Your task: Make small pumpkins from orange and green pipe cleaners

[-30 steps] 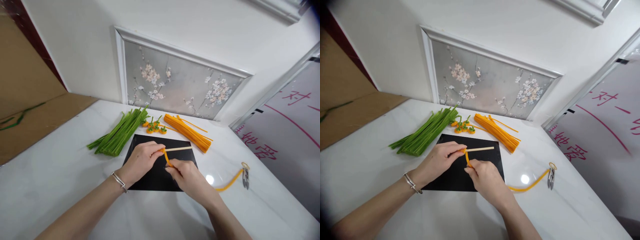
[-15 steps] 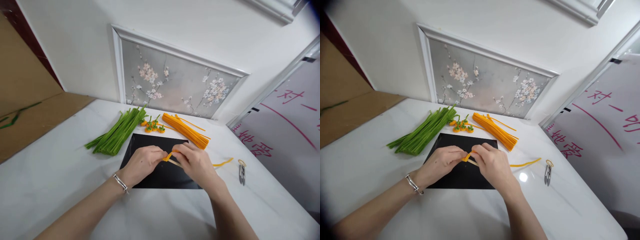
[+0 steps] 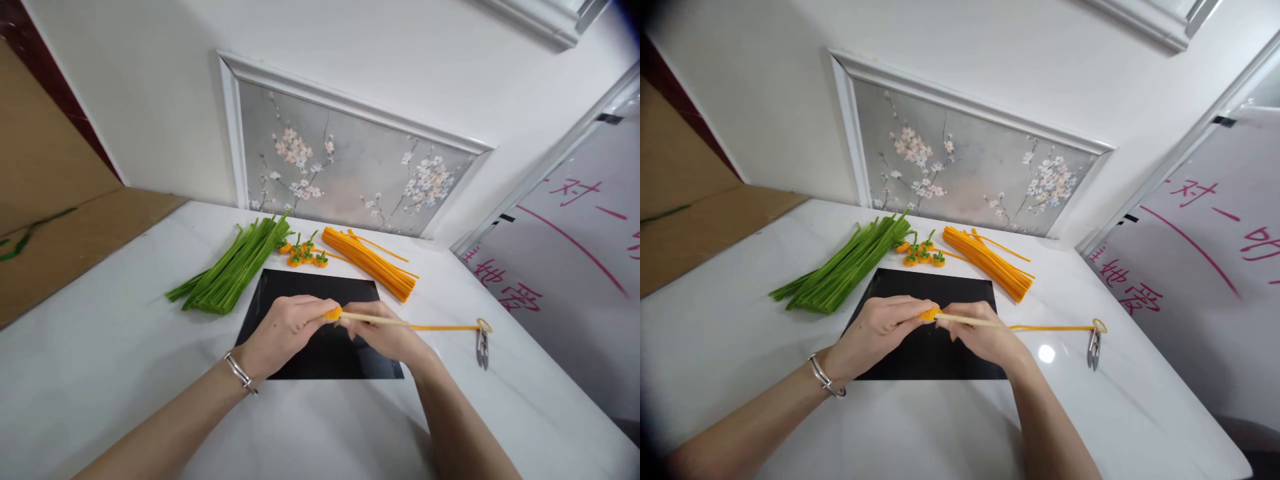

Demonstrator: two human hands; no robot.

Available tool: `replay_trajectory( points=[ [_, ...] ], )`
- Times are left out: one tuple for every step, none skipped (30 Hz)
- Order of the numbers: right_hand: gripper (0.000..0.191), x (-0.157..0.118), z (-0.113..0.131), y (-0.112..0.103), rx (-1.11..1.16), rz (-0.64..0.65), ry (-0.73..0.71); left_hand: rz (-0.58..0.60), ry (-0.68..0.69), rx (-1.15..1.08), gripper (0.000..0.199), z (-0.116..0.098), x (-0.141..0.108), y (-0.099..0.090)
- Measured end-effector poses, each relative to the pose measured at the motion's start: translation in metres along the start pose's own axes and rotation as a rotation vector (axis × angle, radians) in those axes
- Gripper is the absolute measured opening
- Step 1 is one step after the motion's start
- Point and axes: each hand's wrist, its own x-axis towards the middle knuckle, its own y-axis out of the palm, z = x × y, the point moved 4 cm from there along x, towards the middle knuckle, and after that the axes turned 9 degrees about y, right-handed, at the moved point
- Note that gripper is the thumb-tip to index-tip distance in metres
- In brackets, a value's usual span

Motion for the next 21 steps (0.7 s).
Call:
replay_trajectory(
  points=[
    [0.031,-0.001,0.003,0.005,-0.016,0.004,-0.005,-0.020,-0.014,-0.001,0.021,0.002,-0.001,-0.001],
    [0.028,-0.002,0.006,0.009,-0.031,0.019,-0.014,-0.039,-0.033,0.000,0.022,0.004,-0.001,-0.001],
    [0.024,-0.004,0.009,0.013,-0.046,0.030,-0.025,-0.055,-0.053,0.002,0.023,0.006,-0.002,-0.002],
    [0.020,-0.006,0.012,0.017,-0.066,0.034,-0.034,-0.067,-0.070,0.006,0.024,0.008,-0.003,-0.002],
    [0.016,-0.009,0.016,0.019,-0.093,0.032,-0.037,-0.071,-0.084,0.014,0.025,0.009,-0.003,-0.002],
    [0.013,-0.011,0.018,0.021,-0.129,0.018,-0.034,-0.066,-0.090,0.023,0.026,0.009,-0.003,-0.001],
    [0.012,-0.013,0.021,0.022,-0.177,-0.002,-0.030,-0.058,-0.092,0.035,0.026,0.010,-0.003,-0.001],
    [0.013,-0.015,0.023,0.023,-0.228,-0.026,-0.027,-0.047,-0.089,0.052,0.027,0.010,-0.003,-0.001],
    [0.015,-0.017,0.025,0.023,-0.281,-0.052,-0.027,-0.039,-0.085,0.072,0.027,0.010,-0.003,-0.001],
    [0.017,-0.018,0.026,0.023,-0.328,-0.084,-0.025,-0.031,-0.083,0.095,0.028,0.010,-0.003,-0.001],
    [0.019,-0.018,0.027,0.022,-0.359,-0.121,-0.023,-0.021,-0.079,0.121,0.028,0.010,-0.003,-0.001],
    [0.020,-0.018,0.027,0.021,-0.371,-0.159,-0.017,-0.009,-0.077,0.148,0.028,0.010,-0.004,0.000],
    [0.020,-0.018,0.027,0.020,-0.360,-0.193,-0.008,0.003,-0.074,0.177,0.028,0.011,-0.004,0.000],
    [0.020,-0.018,0.026,0.018,-0.327,-0.218,0.004,0.016,-0.067,0.205,0.027,0.011,-0.005,0.001],
    [0.022,-0.018,0.025,0.017,-0.276,-0.233,0.019,0.029,-0.058,0.231,0.027,0.012,-0.005,0.002],
    [0.024,-0.017,0.024,0.016,-0.214,-0.237,0.036,0.042,-0.046,0.254,0.027,0.012,-0.006,0.003],
    [0.026,-0.017,0.022,0.015,-0.151,-0.242,0.053,0.053,-0.032,0.273,0.027,0.012,-0.007,0.004],
    [0.026,-0.017,0.021,0.015,-0.097,-0.260,0.072,0.063,-0.020,0.290,0.027,0.012,-0.007,0.005],
    [0.024,-0.017,0.019,0.014,-0.061,-0.294,0.090,0.072,-0.012,0.303,0.027,0.012,-0.008,0.006],
    [0.022,-0.017,0.018,0.012,-0.045,-0.338,0.104,0.078,-0.011,0.314,0.028,0.012,-0.009,0.007],
    [0.020,-0.017,0.017,0.011,-0.046,-0.381,0.113,0.083,-0.010,0.320,0.028,0.013,-0.010,0.008]
  ],
)
